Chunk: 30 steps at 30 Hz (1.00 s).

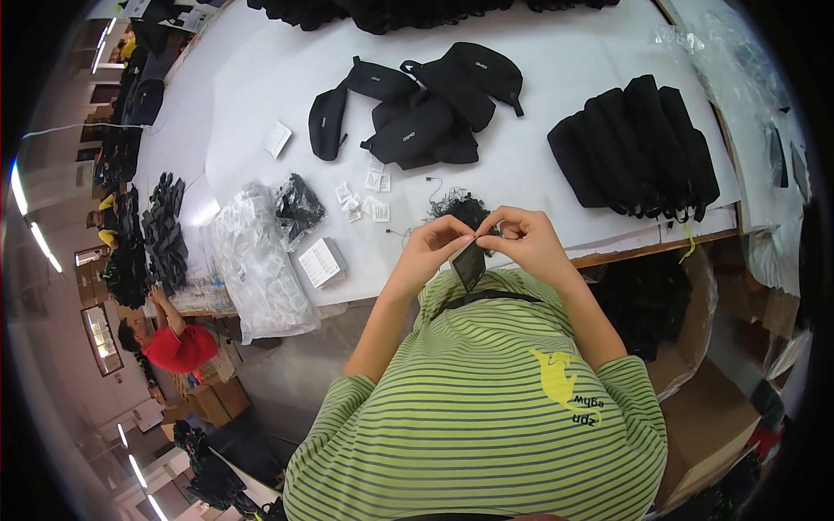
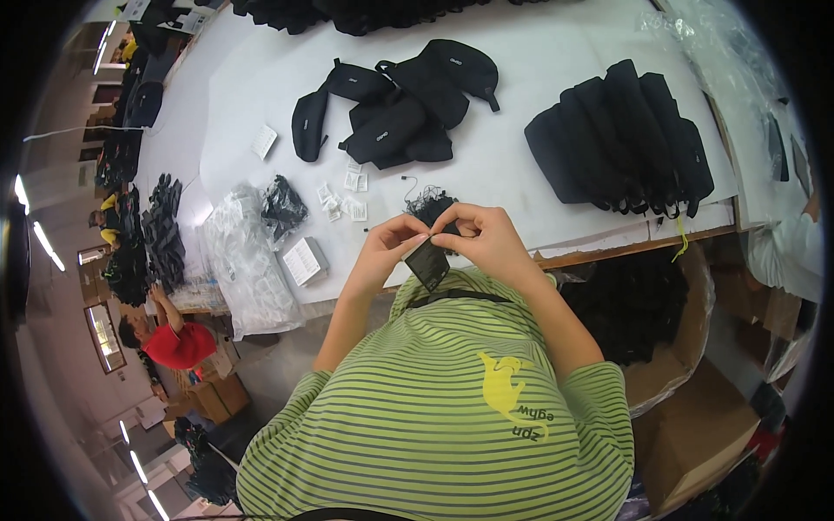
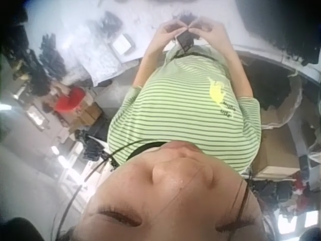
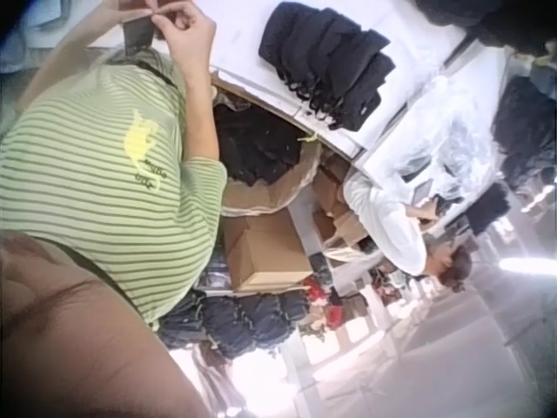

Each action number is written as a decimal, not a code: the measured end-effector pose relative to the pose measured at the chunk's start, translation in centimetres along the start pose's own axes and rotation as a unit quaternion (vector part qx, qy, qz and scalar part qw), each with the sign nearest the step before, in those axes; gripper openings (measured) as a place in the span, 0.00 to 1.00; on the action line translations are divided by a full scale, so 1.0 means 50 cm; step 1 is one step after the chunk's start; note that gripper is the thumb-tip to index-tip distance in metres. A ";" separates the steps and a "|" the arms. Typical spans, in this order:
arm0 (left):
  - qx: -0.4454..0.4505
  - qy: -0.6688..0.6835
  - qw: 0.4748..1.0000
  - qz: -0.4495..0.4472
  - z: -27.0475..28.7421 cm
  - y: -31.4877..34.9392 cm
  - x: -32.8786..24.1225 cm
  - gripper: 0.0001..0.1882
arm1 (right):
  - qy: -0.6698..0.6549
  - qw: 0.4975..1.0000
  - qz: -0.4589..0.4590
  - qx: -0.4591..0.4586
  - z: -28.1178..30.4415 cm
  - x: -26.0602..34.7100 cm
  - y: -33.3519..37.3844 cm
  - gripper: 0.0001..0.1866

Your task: Assembling small black fabric pouches by attaching labels or components and sorting them on a workstation.

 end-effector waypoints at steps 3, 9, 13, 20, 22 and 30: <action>0.004 0.004 1.000 -0.001 0.009 -0.013 -0.002 0.04 | -0.028 0.999 -0.007 0.016 0.002 -0.009 -0.020 0.05; -0.006 -0.088 0.994 -0.062 0.003 -0.044 -0.045 0.05 | -0.175 0.979 -0.093 0.038 0.006 -0.035 -0.048 0.08; -0.050 -0.130 0.987 -0.077 0.026 -0.078 -0.060 0.04 | -0.154 0.981 -0.102 0.064 0.013 -0.029 -0.076 0.08; -0.217 -0.241 0.936 -0.134 0.158 -0.194 -0.002 0.07 | -0.132 0.981 -0.141 0.021 0.037 -0.043 -0.091 0.07; -0.430 -0.326 0.835 -0.112 0.320 -0.236 0.111 0.16 | -0.115 0.983 -0.137 0.026 0.040 -0.040 -0.087 0.08; -0.394 0.090 0.895 0.189 0.531 -0.267 0.334 0.17 | -0.097 0.989 -0.110 0.025 0.038 -0.041 -0.062 0.07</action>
Point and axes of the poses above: each hand's wrist, its own y-axis away from the middle knuckle, its own z-axis out of the back of the hand, x = y × z, the point moved 7 cm from there along -y, towards the middle knuckle, and after that the axes turned 12 degrees about -y, right-handed, at the moved point
